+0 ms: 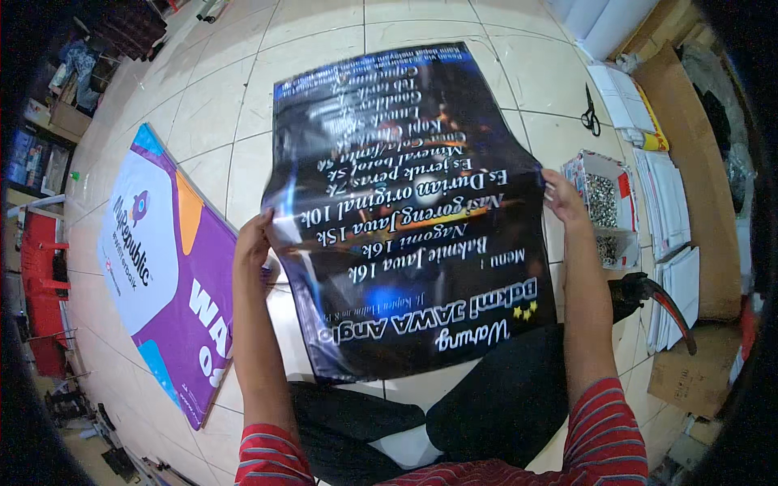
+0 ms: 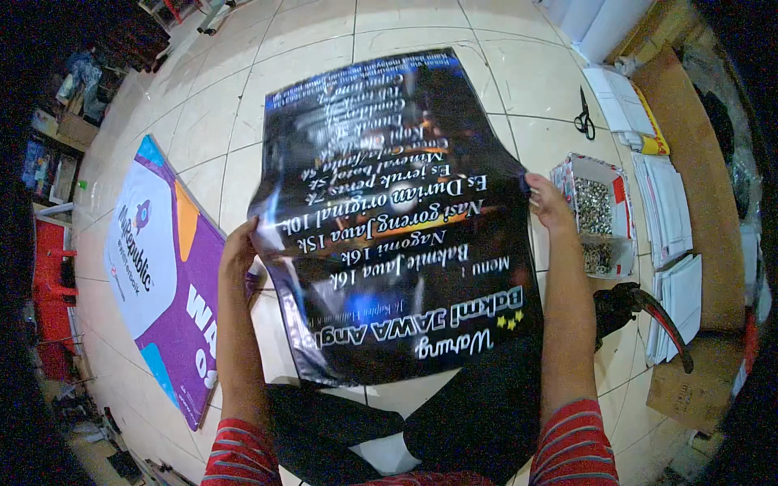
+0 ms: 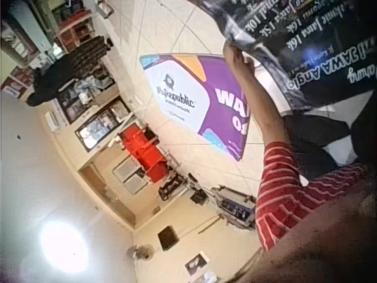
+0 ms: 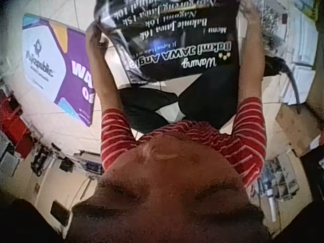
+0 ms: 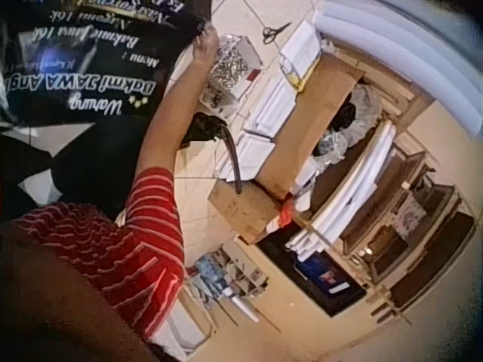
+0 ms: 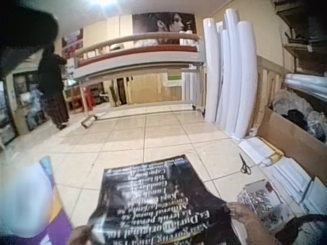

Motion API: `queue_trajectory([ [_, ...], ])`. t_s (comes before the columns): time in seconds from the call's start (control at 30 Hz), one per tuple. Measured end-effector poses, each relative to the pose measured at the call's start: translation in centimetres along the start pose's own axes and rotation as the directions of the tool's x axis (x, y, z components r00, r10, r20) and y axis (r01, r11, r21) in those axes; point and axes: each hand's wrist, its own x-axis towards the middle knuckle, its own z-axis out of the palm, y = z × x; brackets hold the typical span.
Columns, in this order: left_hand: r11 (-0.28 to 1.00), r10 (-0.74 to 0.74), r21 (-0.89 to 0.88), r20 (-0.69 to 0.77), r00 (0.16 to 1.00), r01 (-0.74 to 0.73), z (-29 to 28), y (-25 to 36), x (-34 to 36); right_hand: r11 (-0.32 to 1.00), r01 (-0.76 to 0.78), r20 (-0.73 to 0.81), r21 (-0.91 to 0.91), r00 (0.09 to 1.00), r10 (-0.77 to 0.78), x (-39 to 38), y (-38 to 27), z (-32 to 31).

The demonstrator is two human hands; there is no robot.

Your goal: Installing metal eyelets/grommets into the corners of printed posters using a manual press tool, then folding the finished posters.

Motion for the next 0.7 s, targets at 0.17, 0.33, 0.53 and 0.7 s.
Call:
queue_trajectory([
  [0.17,0.965,0.261,0.043,0.002,0.965,-0.26,1.4,9.9,-2.0,0.899,0.417,0.114,0.133,0.895,-0.431,-5.9,-13.7,-2.2],
  [0.33,0.707,0.666,0.461,-0.18,0.723,-0.537,6.7,27.9,-3.3,0.725,0.686,0.118,0.065,0.716,-0.688,-8.9,-30.9,2.1],
  [0.53,0.271,0.962,0.462,-0.127,0.24,-0.845,8.1,30.2,-18.7,0.481,0.719,0.089,0.502,0.51,-0.856,-21.0,-32.4,0.1],
  [0.7,0.471,0.876,0.39,-0.103,0.471,-0.791,2.6,16.2,-21.9,0.62,0.609,-0.037,0.494,0.727,-0.685,-21.5,-16.7,-3.5],
])
